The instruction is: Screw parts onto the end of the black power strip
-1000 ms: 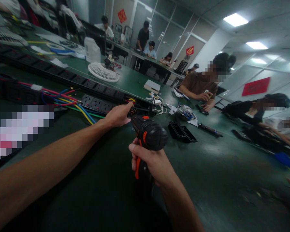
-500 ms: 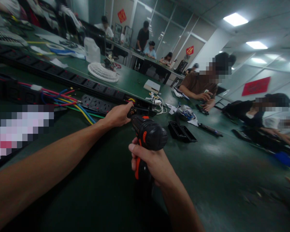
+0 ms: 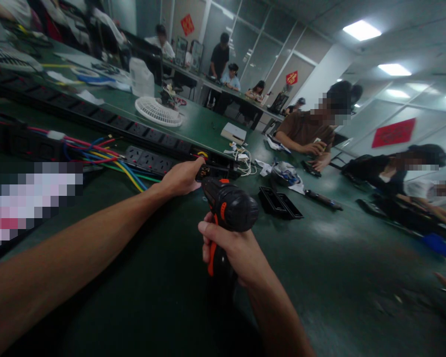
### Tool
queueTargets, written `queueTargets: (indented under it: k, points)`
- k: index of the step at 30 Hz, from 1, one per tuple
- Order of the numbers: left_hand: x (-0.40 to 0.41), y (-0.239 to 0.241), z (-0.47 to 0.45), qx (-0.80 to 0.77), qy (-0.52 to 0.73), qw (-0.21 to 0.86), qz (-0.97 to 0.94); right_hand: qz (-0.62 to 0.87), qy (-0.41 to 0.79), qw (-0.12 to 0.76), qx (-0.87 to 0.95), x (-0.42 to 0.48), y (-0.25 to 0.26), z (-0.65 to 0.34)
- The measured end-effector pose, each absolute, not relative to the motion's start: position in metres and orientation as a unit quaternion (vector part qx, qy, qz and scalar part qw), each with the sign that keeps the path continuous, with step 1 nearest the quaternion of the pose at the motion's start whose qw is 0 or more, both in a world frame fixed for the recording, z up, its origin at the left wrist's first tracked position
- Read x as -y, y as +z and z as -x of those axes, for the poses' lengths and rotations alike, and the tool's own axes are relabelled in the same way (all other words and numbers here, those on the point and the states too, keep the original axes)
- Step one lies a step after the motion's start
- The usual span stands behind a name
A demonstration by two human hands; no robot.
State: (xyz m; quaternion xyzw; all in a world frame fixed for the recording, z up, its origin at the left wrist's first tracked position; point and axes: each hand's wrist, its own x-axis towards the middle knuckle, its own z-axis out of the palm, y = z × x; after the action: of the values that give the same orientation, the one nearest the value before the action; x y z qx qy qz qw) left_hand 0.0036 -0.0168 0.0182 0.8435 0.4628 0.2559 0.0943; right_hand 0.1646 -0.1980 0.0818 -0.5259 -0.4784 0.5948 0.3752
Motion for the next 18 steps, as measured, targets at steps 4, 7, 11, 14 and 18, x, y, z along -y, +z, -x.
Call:
queueTargets:
  k: [4,7,11,14,18]
  points:
    - [0.0157,0.0174,-0.0041,-0.465,0.256,0.096,-0.842,0.527,0.592,0.377,0.479,0.1981,0.0829,-0.1637]
    - [0.0153,0.0172,-0.0042,-0.462,0.259,0.093,-0.843,0.529,0.587,0.379,0.481,0.1985,0.0841,-0.1629]
    - [0.0161,0.0184,-0.0039,-0.464,0.256,0.099,-0.843,0.532,0.589,0.378,0.476,0.1992,0.0847,-0.1619]
    - [0.0172,0.0194,-0.0038,-0.465,0.254,0.102,-0.842,0.533,0.591,0.377,0.473,0.1989,0.0847,-0.1614]
    - [0.0173,0.0191,-0.0037,-0.467,0.251,0.097,-0.843,0.538,0.587,0.371,0.477,0.1978,0.0839,-0.1629]
